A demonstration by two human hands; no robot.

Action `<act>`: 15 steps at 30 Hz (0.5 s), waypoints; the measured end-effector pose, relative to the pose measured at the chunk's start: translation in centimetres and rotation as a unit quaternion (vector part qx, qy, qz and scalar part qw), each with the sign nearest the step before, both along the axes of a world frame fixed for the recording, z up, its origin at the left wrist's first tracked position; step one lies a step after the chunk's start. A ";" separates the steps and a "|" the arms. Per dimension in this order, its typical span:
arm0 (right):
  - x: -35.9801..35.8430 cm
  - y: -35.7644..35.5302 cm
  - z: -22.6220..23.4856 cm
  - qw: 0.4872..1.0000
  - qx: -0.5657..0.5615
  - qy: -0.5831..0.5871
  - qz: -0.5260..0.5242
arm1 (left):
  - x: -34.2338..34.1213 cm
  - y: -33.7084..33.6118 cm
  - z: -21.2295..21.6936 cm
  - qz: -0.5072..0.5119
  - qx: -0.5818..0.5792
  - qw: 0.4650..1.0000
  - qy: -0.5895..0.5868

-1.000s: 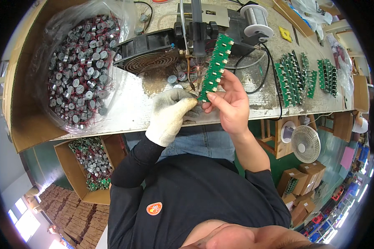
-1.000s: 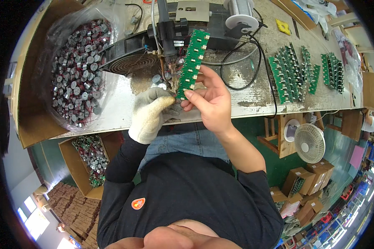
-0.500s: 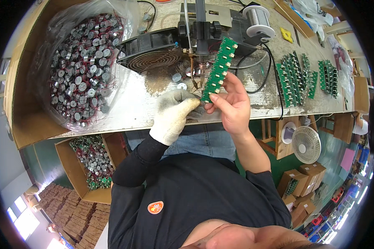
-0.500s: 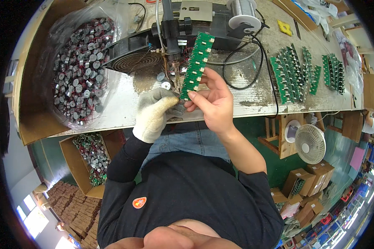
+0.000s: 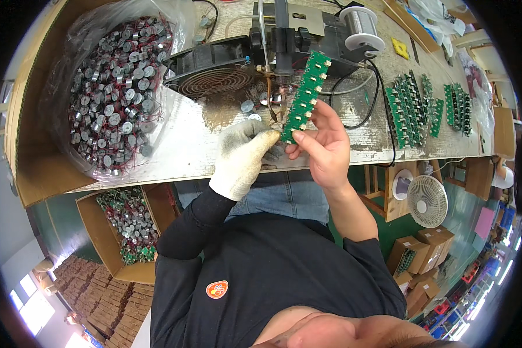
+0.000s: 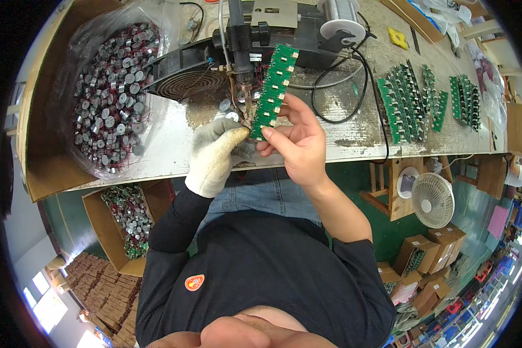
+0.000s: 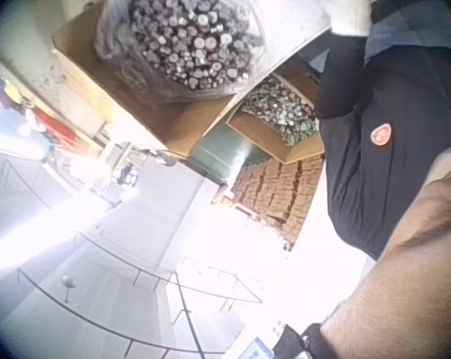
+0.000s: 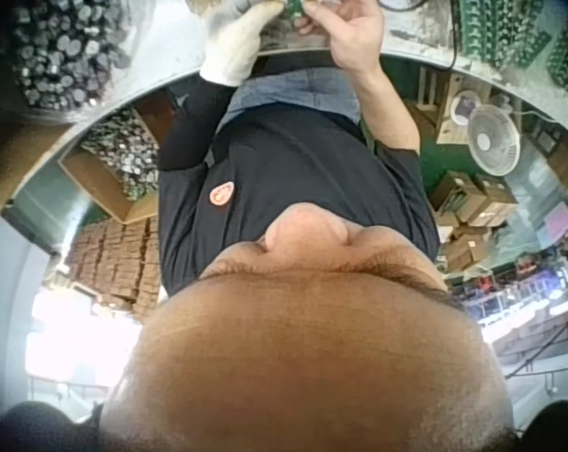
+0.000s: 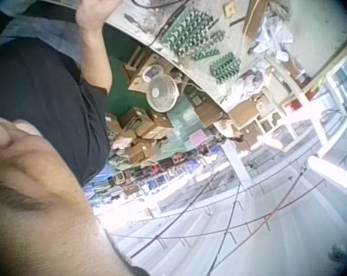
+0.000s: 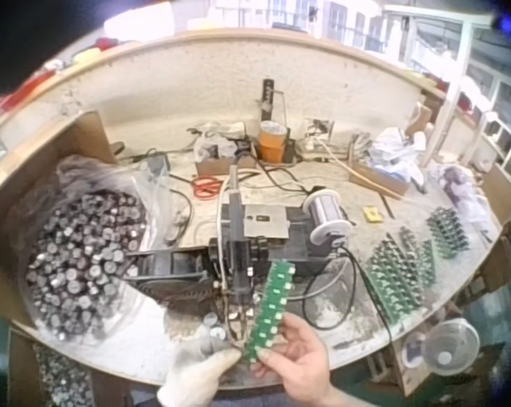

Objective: Assembling electronic components onto a printed circuit board at a factory workbench.

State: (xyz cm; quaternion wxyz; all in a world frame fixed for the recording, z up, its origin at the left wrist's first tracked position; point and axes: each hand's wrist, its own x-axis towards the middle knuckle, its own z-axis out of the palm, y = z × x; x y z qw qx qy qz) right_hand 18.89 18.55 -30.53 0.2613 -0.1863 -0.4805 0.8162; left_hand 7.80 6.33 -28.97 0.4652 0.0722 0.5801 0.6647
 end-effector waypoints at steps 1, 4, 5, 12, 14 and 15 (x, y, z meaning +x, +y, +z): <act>-0.1 0.0 0.0 1.000 -0.001 0.002 -0.002 | -0.1 0.0 0.1 0.002 -0.011 1.000 -0.012; -0.2 0.0 0.0 1.000 -0.003 0.003 -0.005 | -0.2 0.0 -0.7 0.005 -0.002 1.000 0.014; -0.2 0.0 0.0 1.000 -0.003 0.002 -0.007 | -0.3 0.0 -0.6 0.004 -0.002 1.000 0.014; -0.2 -0.1 -0.1 1.000 0.005 0.002 -0.008 | 0.0 0.0 -0.5 0.015 0.002 1.000 -0.001; 0.0 -0.2 -0.4 1.000 0.011 -0.003 -0.011 | 0.1 0.0 -0.6 0.014 -0.003 1.000 -0.003; 0.0 -0.2 -0.4 1.000 0.011 -0.003 -0.011 | 0.1 -0.1 -0.7 0.013 -0.006 1.000 -0.010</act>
